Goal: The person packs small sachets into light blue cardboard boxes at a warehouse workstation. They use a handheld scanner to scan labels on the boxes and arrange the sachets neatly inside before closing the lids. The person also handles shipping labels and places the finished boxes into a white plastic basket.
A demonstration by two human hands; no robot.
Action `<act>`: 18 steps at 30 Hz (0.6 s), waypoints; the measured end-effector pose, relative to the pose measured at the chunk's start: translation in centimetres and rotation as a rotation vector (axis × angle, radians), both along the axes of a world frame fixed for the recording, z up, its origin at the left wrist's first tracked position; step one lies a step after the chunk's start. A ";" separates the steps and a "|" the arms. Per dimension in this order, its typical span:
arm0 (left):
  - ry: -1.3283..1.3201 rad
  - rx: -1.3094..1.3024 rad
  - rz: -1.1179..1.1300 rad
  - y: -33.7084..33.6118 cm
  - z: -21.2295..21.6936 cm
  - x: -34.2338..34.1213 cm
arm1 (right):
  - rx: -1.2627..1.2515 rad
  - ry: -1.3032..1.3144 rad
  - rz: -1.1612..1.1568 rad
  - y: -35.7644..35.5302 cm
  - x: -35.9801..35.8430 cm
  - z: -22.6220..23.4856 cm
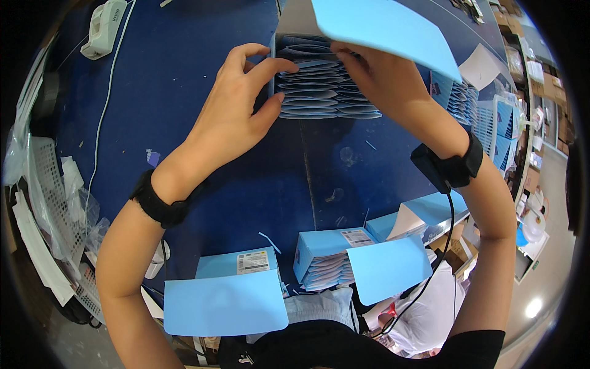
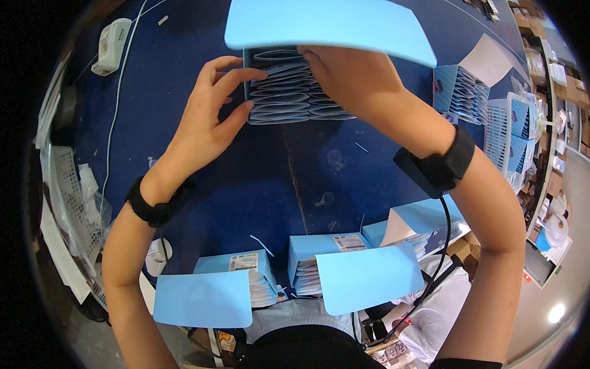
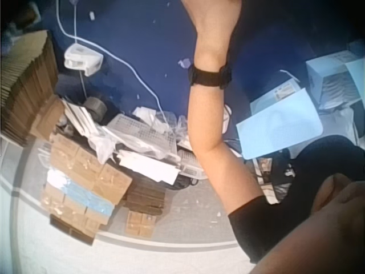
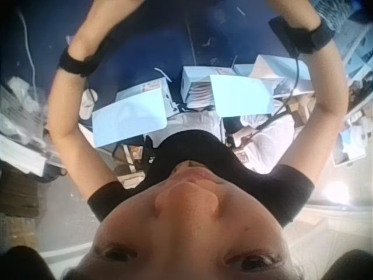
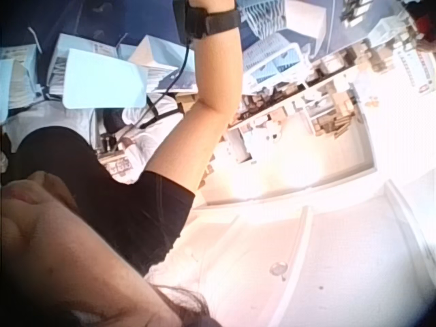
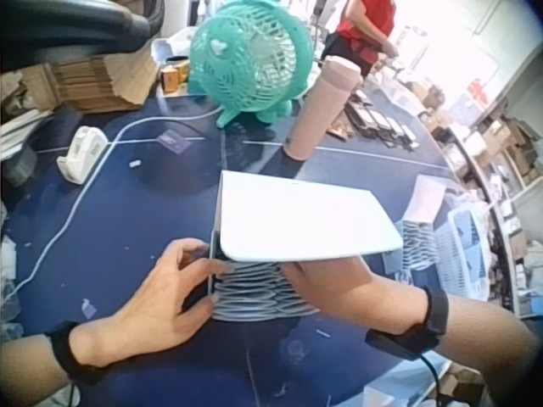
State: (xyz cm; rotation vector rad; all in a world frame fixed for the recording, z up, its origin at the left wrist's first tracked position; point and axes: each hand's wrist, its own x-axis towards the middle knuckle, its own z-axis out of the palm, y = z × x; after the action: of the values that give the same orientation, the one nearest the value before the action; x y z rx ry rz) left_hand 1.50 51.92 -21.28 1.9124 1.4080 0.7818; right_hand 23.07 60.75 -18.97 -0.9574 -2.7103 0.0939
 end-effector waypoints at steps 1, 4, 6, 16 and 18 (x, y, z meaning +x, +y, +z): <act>0.001 -0.006 0.003 0.0 0.0 0.0 | 0.016 0.023 0.032 0.3 -0.5 0.1; -0.005 -0.018 0.001 0.0 0.2 0.1 | 0.074 -0.025 -0.018 0.0 -1.1 0.1; -0.007 -0.024 0.005 0.0 0.2 0.1 | 0.092 -0.028 -0.023 -0.2 -1.9 0.4; -0.017 -0.035 0.014 0.0 0.3 0.1 | 0.307 -0.117 0.143 0.8 -1.8 -0.1; -0.015 -0.026 0.009 0.0 0.3 0.1 | 0.636 -0.117 0.145 1.6 -0.6 -0.5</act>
State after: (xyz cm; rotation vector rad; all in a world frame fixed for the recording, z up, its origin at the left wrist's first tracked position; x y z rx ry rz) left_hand 1.61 51.91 -21.02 1.8779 1.4118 0.7773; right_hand 22.45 62.36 -19.43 -0.5841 -2.6239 -0.7682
